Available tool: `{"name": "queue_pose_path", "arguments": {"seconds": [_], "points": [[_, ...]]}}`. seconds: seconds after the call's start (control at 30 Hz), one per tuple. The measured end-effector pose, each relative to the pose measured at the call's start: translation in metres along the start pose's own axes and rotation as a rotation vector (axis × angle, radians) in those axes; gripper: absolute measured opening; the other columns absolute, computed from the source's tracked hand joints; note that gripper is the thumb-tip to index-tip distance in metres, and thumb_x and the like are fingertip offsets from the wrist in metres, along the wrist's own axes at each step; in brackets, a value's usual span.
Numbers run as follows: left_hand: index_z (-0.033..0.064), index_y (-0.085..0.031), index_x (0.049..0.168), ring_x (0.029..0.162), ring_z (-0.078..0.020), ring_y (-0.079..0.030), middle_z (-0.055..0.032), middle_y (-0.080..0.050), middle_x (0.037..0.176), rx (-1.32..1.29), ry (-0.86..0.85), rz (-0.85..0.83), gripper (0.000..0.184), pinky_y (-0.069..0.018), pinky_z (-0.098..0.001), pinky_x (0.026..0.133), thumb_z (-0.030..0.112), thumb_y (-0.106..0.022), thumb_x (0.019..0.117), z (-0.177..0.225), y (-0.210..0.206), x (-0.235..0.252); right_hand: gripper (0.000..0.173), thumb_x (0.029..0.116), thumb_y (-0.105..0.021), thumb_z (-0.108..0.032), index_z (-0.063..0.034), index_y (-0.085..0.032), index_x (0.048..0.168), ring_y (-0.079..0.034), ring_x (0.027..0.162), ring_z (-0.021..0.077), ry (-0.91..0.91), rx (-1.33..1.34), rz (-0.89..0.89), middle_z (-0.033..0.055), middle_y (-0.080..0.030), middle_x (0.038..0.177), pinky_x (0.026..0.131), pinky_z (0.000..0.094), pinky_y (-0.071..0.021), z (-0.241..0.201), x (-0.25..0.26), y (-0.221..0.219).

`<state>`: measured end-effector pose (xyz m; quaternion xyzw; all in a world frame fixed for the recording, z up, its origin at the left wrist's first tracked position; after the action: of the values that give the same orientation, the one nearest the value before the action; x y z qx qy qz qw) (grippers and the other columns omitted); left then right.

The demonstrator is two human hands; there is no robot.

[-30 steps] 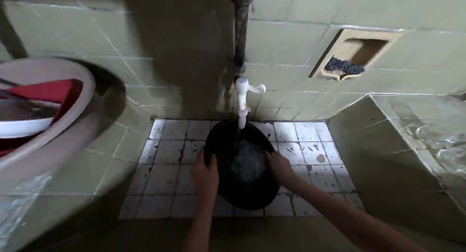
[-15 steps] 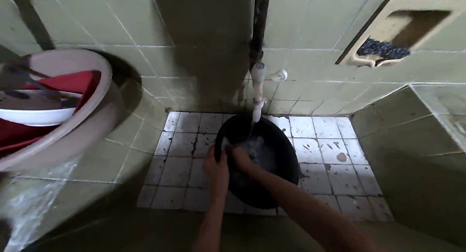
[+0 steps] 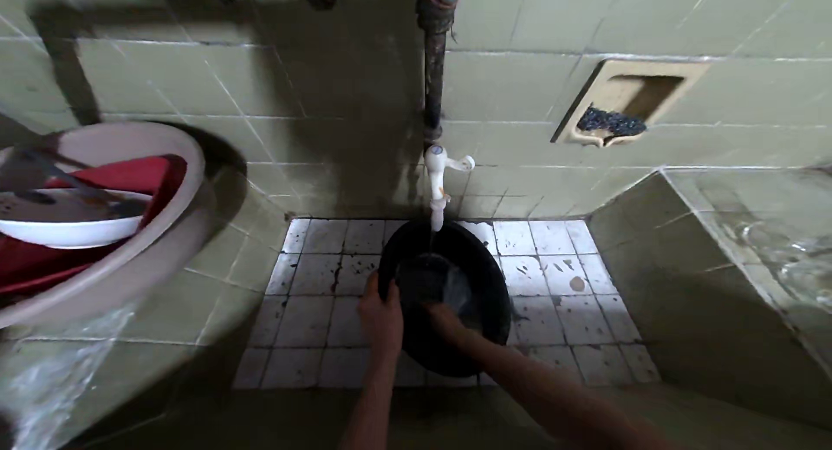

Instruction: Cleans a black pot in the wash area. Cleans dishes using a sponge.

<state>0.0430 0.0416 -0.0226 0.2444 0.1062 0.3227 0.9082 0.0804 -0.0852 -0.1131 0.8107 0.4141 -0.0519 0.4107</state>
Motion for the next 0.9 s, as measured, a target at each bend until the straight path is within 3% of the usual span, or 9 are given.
{"name": "queue_pose_path", "arguments": {"seconds": [0.1,0.23,0.4,0.5,0.6,0.7,0.77,0.83,0.9], "points": [[-0.0048,-0.063,0.132,0.106,-0.0351,-0.068,-0.0240,-0.070,0.115,-0.027,0.015,0.000,0.034,-0.0526,-0.0526,0.096,0.008,-0.063,0.1002,-0.004,0.005,0.001,0.036,0.1022,-0.060,-0.026,-0.0049,-0.065,0.132,-0.064,0.119,0.0345,-0.006,0.122,0.170,0.0199,-0.066,0.127,0.105,0.0518,-0.0488,-0.003,0.034,0.013],[-0.0035,-0.066,0.125,0.106,-0.0341,-0.068,-0.0228,-0.070,0.113,-0.013,0.085,-0.004,0.027,-0.0523,-0.0518,0.095,0.009,-0.063,0.1009,0.004,0.011,0.004,0.037,0.1031,-0.059,-0.020,-0.0050,-0.061,0.137,-0.060,0.122,0.0438,-0.229,0.025,0.241,0.0246,-0.063,0.132,0.102,0.0608,-0.0473,0.032,0.052,0.038],[-0.0049,-0.059,0.131,0.107,-0.0411,-0.065,-0.0276,-0.067,0.115,0.008,0.139,-0.045,0.034,-0.0513,-0.0577,0.093,0.012,-0.063,0.1011,0.002,0.006,0.005,0.042,0.1038,-0.057,-0.018,0.0017,-0.055,0.141,-0.056,0.129,0.0447,-0.288,0.000,-0.061,0.0289,-0.058,0.138,0.108,0.0602,-0.0428,0.026,-0.015,0.021],[-0.0047,-0.056,0.134,0.113,-0.0413,-0.062,-0.0289,-0.063,0.122,-0.069,0.249,-0.117,0.040,-0.0502,-0.0571,0.095,0.011,-0.066,0.0988,0.003,0.002,0.000,0.038,0.1040,-0.059,-0.022,0.0015,-0.060,0.133,-0.062,0.114,0.0323,-0.262,0.296,-0.134,0.0230,-0.064,0.127,0.101,0.0504,-0.0473,0.013,-0.051,0.030],[-0.0036,-0.060,0.128,0.107,-0.0396,-0.061,-0.0272,-0.063,0.117,-0.144,0.298,-0.196,0.034,-0.0503,-0.0578,0.090,0.008,-0.065,0.0968,0.010,0.002,-0.011,0.031,0.1056,-0.049,-0.019,-0.0034,-0.058,0.131,-0.060,0.085,0.0162,-0.294,0.797,0.079,0.0097,-0.063,0.105,0.077,0.0354,-0.0521,0.028,-0.077,0.054],[-0.0019,-0.064,0.124,0.105,-0.0390,-0.063,-0.0250,-0.065,0.113,-0.107,0.258,-0.243,0.030,-0.0508,-0.0588,0.089,0.009,-0.065,0.0964,0.034,0.001,-0.024,0.036,0.1073,-0.041,-0.023,-0.0076,-0.058,0.134,-0.067,0.083,0.0215,-0.256,1.207,0.268,0.0109,-0.067,0.102,0.073,0.0415,-0.0588,0.065,-0.112,0.079],[-0.0025,-0.065,0.120,0.103,-0.0392,-0.062,-0.0250,-0.065,0.110,-0.089,0.230,-0.257,0.027,-0.0502,-0.0595,0.087,0.009,-0.066,0.0957,0.048,-0.003,-0.031,0.044,0.1073,-0.037,-0.041,-0.0087,-0.058,0.128,-0.067,0.081,0.0238,-0.295,1.359,0.408,0.0109,-0.066,0.098,0.073,0.0451,-0.0594,0.100,-0.138,0.093],[-0.0013,-0.066,0.119,0.104,-0.0389,-0.062,-0.0243,-0.065,0.112,-0.074,0.207,-0.269,0.026,-0.0500,-0.0599,0.088,0.008,-0.067,0.0954,0.063,-0.010,-0.038,0.051,0.1049,-0.043,-0.054,-0.0085,-0.058,0.122,-0.065,0.080,0.0245,-0.398,1.451,0.556,0.0104,-0.064,0.097,0.075,0.0484,-0.0580,0.144,-0.158,0.103],[0.0005,-0.067,0.124,0.106,-0.0382,-0.063,-0.0235,-0.066,0.114,-0.058,0.153,-0.282,0.029,-0.0496,-0.0604,0.089,0.007,-0.067,0.0950,0.082,-0.019,-0.048,0.035,0.1021,-0.059,-0.031,-0.0049,-0.058,0.124,-0.061,0.082,0.0260,-0.557,1.437,0.744,0.0132,-0.061,0.100,0.073,0.0491,-0.0552,0.179,-0.177,0.106]]}}
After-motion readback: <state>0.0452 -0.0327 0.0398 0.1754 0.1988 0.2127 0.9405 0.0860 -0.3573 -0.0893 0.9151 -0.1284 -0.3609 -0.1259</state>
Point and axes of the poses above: each hand's wrist, its own x-axis towards the middle knuckle, its own y-axis out of the back of the hand, z = x × y, the point moved 5 cm from there along x, towards the middle knuckle
